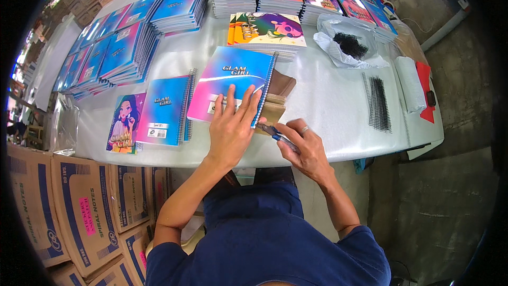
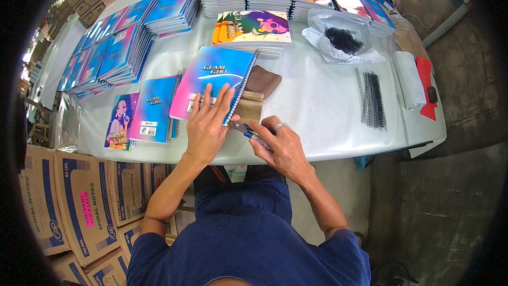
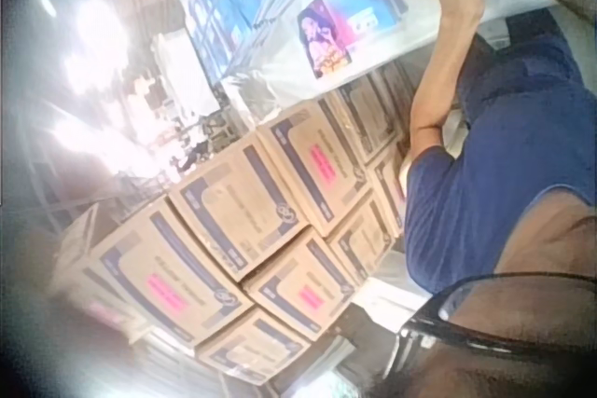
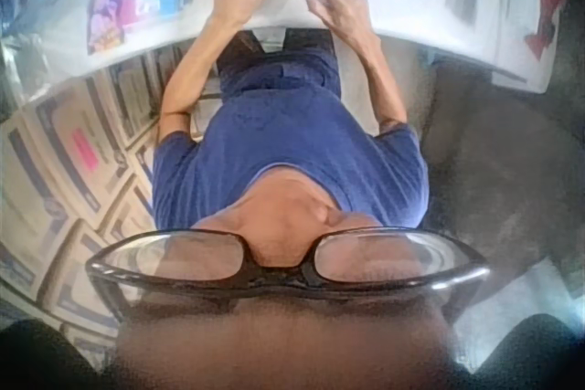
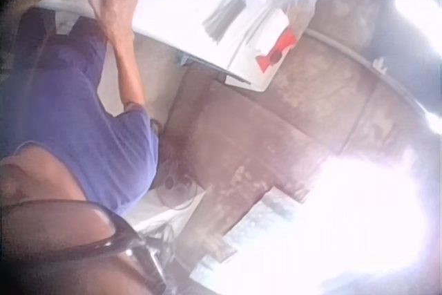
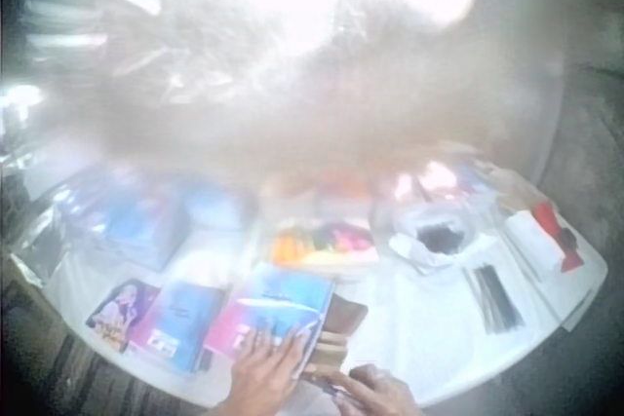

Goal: The person binds notebooks by manually threading a spiral coil through the holes in a stack of covers and paper, then cuts the excess coil using pliers.

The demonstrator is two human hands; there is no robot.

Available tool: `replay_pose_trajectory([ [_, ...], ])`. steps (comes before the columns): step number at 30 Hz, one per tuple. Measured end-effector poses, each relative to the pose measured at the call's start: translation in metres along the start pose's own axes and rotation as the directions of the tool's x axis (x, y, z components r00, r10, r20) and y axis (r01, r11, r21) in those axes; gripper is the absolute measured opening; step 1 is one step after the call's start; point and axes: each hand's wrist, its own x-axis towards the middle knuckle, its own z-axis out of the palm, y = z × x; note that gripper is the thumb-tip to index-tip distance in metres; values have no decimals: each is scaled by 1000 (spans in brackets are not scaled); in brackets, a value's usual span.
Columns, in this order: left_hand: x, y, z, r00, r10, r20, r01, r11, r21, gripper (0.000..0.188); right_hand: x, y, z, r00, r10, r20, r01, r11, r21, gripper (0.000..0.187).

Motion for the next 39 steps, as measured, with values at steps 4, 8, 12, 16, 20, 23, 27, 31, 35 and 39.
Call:
replay_pose_trajectory([
  [4,0,0,-8,1000,13,21,-13,1000,-7,70,12,2,-19,863,172,476,-421,766,486,25],
  [8,9,-17,-25,998,-15,-67,12,999,-43,65,26,10,-36,970,-32,240,-35,962,270,28],
  [12,26,-87,-66,928,-314,-203,246,922,-299,62,49,65,-59,975,173,-136,-168,985,47,28],
  [16,20,-133,-108,919,-345,-188,175,788,-590,61,47,158,-56,956,223,-189,-277,901,-335,33],
  [20,21,-144,-128,919,-359,-162,77,567,-820,81,84,130,-26,939,-1,-345,-55,987,-152,68],
  [23,18,-167,-117,895,-399,-200,-53,350,-935,86,126,42,14,982,75,-176,56,769,637,89],
  [27,10,-190,-84,919,-362,-158,-190,-55,-980,85,139,-40,47,985,61,161,-166,582,796,69],
  [31,5,-212,-90,901,-434,12,41,59,-997,84,143,-70,81,952,-280,-127,301,761,575,44],
  [35,-33,-272,-107,790,-554,264,437,205,-876,70,153,-79,117,759,-649,-51,646,742,180,50],
  [39,-83,-292,-83,761,-511,399,647,634,-423,53,150,-61,106,738,-589,329,606,793,60,51],
])
